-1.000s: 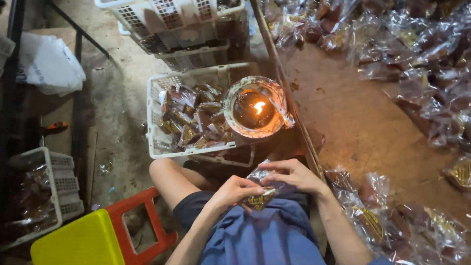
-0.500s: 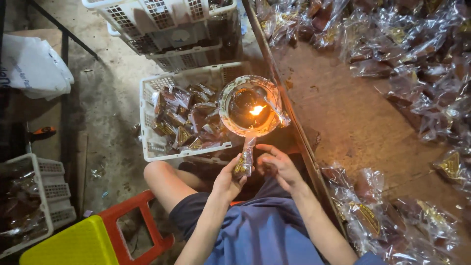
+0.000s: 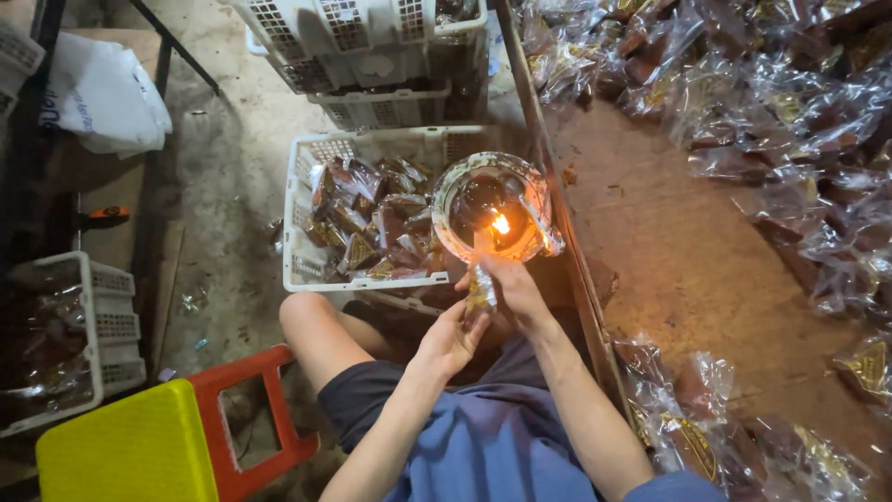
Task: Sealing plastic bags containing food items using a candle flame as a heat source.
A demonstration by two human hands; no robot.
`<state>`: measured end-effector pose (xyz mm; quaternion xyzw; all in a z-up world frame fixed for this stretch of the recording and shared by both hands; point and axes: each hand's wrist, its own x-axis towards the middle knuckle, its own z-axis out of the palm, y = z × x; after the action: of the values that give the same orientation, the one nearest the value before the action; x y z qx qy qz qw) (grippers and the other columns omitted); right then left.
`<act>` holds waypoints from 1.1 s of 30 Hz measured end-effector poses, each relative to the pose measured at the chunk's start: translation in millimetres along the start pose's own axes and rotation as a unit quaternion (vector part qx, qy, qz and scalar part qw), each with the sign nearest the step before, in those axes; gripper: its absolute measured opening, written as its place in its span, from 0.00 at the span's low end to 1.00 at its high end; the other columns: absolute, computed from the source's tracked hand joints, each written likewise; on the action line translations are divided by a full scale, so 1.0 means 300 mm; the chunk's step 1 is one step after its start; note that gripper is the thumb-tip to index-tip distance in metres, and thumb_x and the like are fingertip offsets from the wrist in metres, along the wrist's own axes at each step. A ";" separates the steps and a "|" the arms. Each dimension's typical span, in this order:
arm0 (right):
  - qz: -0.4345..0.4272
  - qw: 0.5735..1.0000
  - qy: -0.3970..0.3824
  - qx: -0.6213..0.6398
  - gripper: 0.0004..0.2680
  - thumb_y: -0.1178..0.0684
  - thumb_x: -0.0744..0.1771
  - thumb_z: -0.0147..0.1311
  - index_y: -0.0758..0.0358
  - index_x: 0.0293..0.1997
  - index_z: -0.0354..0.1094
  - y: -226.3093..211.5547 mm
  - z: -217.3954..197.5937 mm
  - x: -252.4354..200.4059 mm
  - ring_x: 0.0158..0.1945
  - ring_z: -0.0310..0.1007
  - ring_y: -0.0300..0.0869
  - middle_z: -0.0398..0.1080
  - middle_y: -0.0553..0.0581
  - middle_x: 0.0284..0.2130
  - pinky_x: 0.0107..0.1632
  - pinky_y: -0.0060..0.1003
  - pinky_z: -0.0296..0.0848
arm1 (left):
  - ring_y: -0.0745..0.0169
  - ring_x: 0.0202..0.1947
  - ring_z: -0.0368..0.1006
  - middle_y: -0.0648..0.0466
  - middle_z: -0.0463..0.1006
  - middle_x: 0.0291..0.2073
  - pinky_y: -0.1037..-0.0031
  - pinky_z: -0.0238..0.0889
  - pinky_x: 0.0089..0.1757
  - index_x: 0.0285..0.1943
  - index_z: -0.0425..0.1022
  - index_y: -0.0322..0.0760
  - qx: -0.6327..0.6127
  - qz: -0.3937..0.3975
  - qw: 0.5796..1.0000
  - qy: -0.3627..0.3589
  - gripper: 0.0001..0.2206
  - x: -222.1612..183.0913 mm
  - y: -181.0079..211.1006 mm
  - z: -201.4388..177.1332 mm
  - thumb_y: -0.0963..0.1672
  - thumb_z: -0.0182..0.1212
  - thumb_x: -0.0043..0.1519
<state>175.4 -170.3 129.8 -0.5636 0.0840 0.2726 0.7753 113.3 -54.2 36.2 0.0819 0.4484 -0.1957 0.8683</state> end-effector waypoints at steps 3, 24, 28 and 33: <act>-0.025 0.999 0.038 -0.008 0.19 0.43 0.70 0.50 0.72 0.30 0.78 -0.035 0.002 0.038 0.28 0.76 0.43 0.76 0.67 0.25 0.40 0.36 0.77 | 0.32 0.57 0.74 0.34 0.72 0.56 0.54 0.72 0.54 0.58 0.63 0.27 -0.002 -0.020 0.999 -0.047 0.16 -0.116 -0.029 0.040 0.46 0.57 0.69; -0.225 0.956 0.102 -0.157 0.21 0.63 0.62 0.65 0.57 0.62 0.70 0.191 0.011 -0.041 0.49 0.77 0.42 0.75 0.58 0.52 0.49 0.35 0.78 | 0.62 0.22 0.75 0.52 0.82 0.27 0.74 0.68 0.23 0.35 0.80 0.39 0.077 0.165 0.983 0.028 0.08 0.051 -0.047 0.036 0.46 0.68 0.57; -0.232 0.938 0.187 -0.174 0.13 0.60 0.65 0.63 0.54 0.55 0.76 0.086 -0.004 -0.125 0.34 0.75 0.36 0.77 0.55 0.41 0.40 0.32 0.80 | 0.60 0.18 0.73 0.51 0.80 0.24 0.74 0.64 0.19 0.35 0.78 0.38 0.120 0.170 0.977 0.037 0.10 0.071 0.026 0.011 0.48 0.67 0.55; -0.415 0.798 0.179 -0.399 0.09 0.62 0.62 0.64 0.59 0.44 0.81 -0.237 -0.361 -0.438 0.57 0.74 0.49 0.74 0.59 0.53 0.59 0.39 0.72 | 0.57 0.40 0.81 0.46 0.82 0.47 0.76 0.77 0.39 0.49 0.78 0.44 -0.066 0.194 0.979 -0.021 0.17 0.198 0.263 -0.121 0.55 0.52 0.70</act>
<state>121.4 -328.4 208.2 -0.8427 -0.1375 -0.1715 0.4916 149.7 13.2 -36.0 0.1053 0.4179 0.0047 0.9024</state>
